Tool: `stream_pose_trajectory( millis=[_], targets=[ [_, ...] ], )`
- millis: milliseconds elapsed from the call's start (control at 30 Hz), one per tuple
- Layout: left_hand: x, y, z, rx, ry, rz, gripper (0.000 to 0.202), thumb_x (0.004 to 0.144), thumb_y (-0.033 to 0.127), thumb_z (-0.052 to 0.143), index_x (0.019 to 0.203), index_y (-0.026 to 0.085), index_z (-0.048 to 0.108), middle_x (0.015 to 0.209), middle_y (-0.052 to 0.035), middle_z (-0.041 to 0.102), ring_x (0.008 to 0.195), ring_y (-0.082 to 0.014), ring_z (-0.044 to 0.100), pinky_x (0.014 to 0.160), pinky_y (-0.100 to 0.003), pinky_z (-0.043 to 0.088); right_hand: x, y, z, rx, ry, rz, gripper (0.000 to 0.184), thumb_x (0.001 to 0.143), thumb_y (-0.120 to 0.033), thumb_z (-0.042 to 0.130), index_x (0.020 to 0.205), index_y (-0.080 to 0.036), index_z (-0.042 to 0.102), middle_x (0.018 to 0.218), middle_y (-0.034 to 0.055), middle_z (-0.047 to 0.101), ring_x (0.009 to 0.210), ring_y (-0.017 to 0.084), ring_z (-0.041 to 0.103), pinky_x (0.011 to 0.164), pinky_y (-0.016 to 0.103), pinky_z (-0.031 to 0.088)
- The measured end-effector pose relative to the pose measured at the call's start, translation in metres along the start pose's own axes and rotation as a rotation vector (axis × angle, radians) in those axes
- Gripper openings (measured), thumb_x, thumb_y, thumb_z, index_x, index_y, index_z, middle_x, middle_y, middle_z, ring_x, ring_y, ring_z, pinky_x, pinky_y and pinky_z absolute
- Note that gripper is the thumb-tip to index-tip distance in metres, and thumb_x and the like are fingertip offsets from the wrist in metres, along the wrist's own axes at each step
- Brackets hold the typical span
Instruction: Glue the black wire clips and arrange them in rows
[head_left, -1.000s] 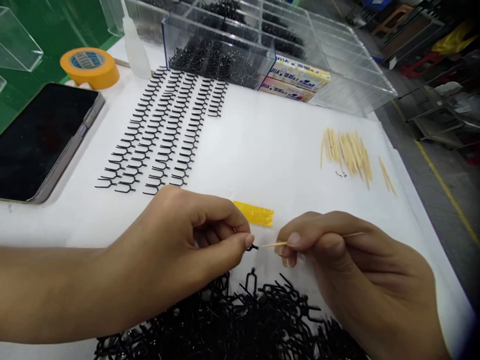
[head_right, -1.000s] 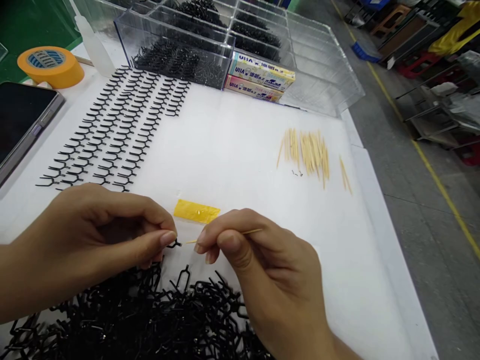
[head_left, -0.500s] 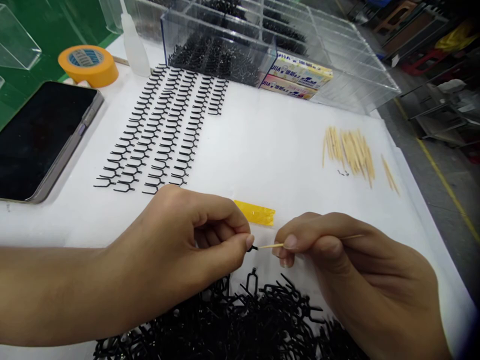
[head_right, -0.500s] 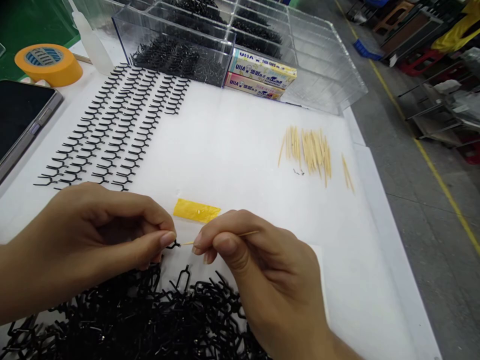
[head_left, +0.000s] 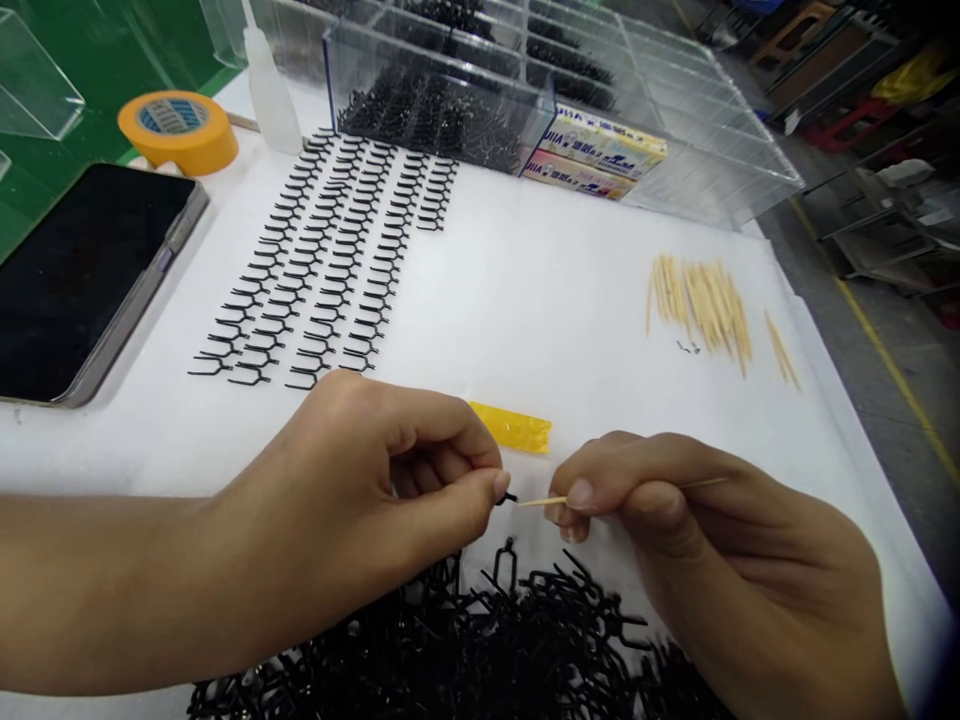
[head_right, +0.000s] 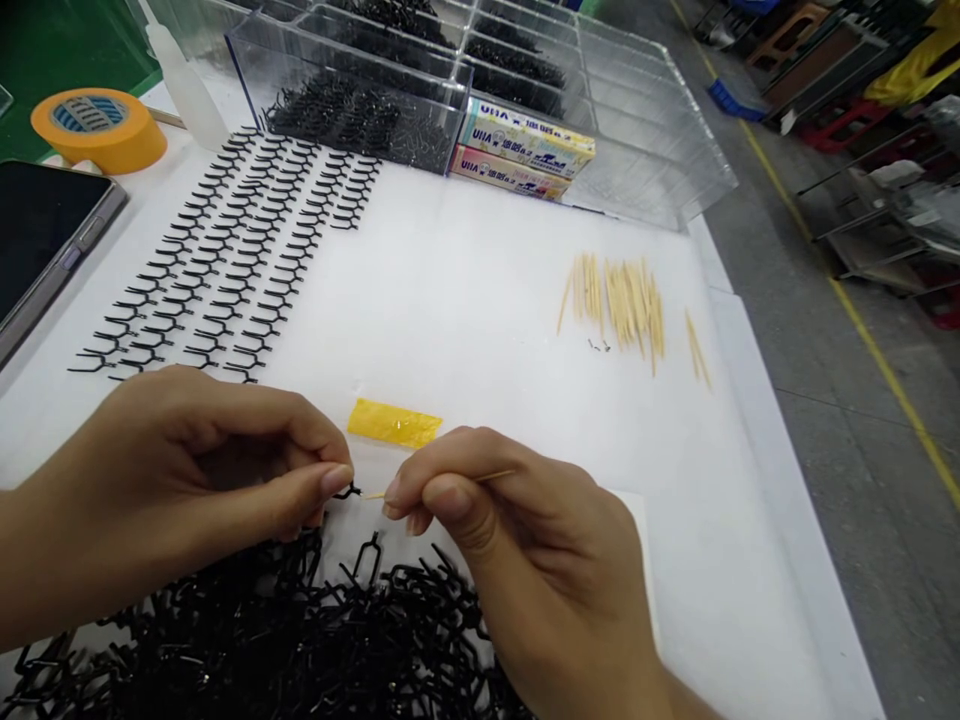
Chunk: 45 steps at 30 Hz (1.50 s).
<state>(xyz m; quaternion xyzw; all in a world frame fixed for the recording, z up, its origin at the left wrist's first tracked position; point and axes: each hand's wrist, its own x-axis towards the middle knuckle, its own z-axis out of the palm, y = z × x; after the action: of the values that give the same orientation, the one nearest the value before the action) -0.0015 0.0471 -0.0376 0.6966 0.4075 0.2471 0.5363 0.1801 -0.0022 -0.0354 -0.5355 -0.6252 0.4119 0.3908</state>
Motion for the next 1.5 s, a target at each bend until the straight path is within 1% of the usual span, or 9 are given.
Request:
stream_pose_trajectory(
  millis=[133,267,433,567,800,900,1033,1200,1500],
  targets=[
    [-0.001,0.0,0.0,-0.015,-0.001,-0.008,0.01,0.072,0.013,0.06,0.066,0.017,0.066,0.046,0.0085,0.055,0.04,0.0005,0.046,0.037,-0.001,0.034,0.0,0.0,0.002,-0.029,0.093,0.006,0.021,0.092,-0.023,0.049,0.075,-0.026,0.061,0.067,-0.0046,0.059,0.061,0.013,0.055,0.059,0.02,0.047],
    [-0.002,-0.002,0.0,-0.006,0.003,-0.021,0.009,0.073,0.014,0.06,0.066,0.018,0.065,0.047,0.0082,0.056,0.04,-0.0005,0.047,0.037,-0.002,0.034,0.002,0.005,-0.002,-0.235,0.189,-0.038,0.022,0.09,-0.019,0.049,0.075,-0.027,0.062,0.07,-0.0049,0.06,0.063,0.013,0.054,0.06,0.021,0.045],
    [-0.001,-0.002,-0.001,-0.059,-0.008,-0.065,0.01,0.074,0.014,0.059,0.066,0.018,0.063,0.049,0.007,0.057,0.043,-0.0009,0.048,0.04,-0.004,0.035,0.004,0.013,-0.008,-0.324,0.136,-0.064,0.019,0.089,-0.015,0.049,0.077,-0.025,0.06,0.07,-0.0059,0.061,0.066,0.011,0.057,0.06,0.019,0.044],
    [-0.003,-0.002,-0.001,-0.086,-0.036,-0.066,0.01,0.077,0.014,0.056,0.07,0.015,0.063,0.054,0.0037,0.061,0.048,-0.0038,0.054,0.046,-0.008,0.043,0.005,0.015,-0.008,-0.316,0.109,-0.05,0.017,0.09,-0.017,0.048,0.079,-0.023,0.059,0.073,-0.0041,0.06,0.068,0.013,0.056,0.061,0.021,0.043],
    [-0.011,0.003,-0.002,0.047,0.049,0.082,0.013,0.085,0.019,0.051,0.08,0.013,0.061,0.065,-0.0019,0.066,0.059,-0.0101,0.064,0.057,-0.019,0.054,0.009,0.013,-0.01,-0.242,0.05,-0.076,0.022,0.091,-0.023,0.04,0.075,-0.019,0.055,0.066,0.0003,0.056,0.061,0.016,0.053,0.056,0.026,0.041],
    [0.001,0.01,-0.016,0.214,0.16,0.186,0.015,0.086,0.024,0.052,0.083,0.012,0.061,0.075,-0.003,0.066,0.068,-0.0127,0.064,0.064,-0.027,0.054,0.011,0.014,-0.012,-0.199,0.073,-0.108,0.025,0.092,-0.025,0.037,0.075,-0.018,0.054,0.064,0.0009,0.054,0.06,0.017,0.052,0.056,0.028,0.041],
    [0.033,0.012,-0.045,0.445,0.321,0.317,0.015,0.085,0.026,0.053,0.087,0.013,0.06,0.096,-0.0055,0.062,0.091,-0.0175,0.058,0.083,-0.039,0.047,0.011,0.016,-0.013,-0.156,0.088,-0.143,0.026,0.093,-0.024,0.035,0.076,-0.018,0.053,0.064,0.0013,0.052,0.061,0.017,0.052,0.059,0.029,0.04],
    [0.069,-0.006,-0.068,0.657,0.312,0.35,0.017,0.086,0.028,0.05,0.088,0.014,0.059,0.093,-0.0048,0.061,0.086,-0.0169,0.058,0.08,-0.037,0.048,0.009,0.014,-0.012,-0.13,0.1,-0.164,0.026,0.093,-0.023,0.034,0.075,-0.017,0.053,0.065,0.0012,0.052,0.062,0.017,0.052,0.06,0.029,0.039],
    [0.09,-0.023,-0.075,0.908,0.279,0.324,0.019,0.086,0.028,0.051,0.098,0.015,0.057,0.109,-0.0074,0.056,0.1,-0.0207,0.053,0.088,-0.043,0.043,0.008,0.014,-0.013,-0.106,0.114,-0.165,0.026,0.093,-0.022,0.036,0.075,-0.018,0.054,0.067,0.001,0.054,0.063,0.017,0.052,0.06,0.029,0.04]
  ],
)
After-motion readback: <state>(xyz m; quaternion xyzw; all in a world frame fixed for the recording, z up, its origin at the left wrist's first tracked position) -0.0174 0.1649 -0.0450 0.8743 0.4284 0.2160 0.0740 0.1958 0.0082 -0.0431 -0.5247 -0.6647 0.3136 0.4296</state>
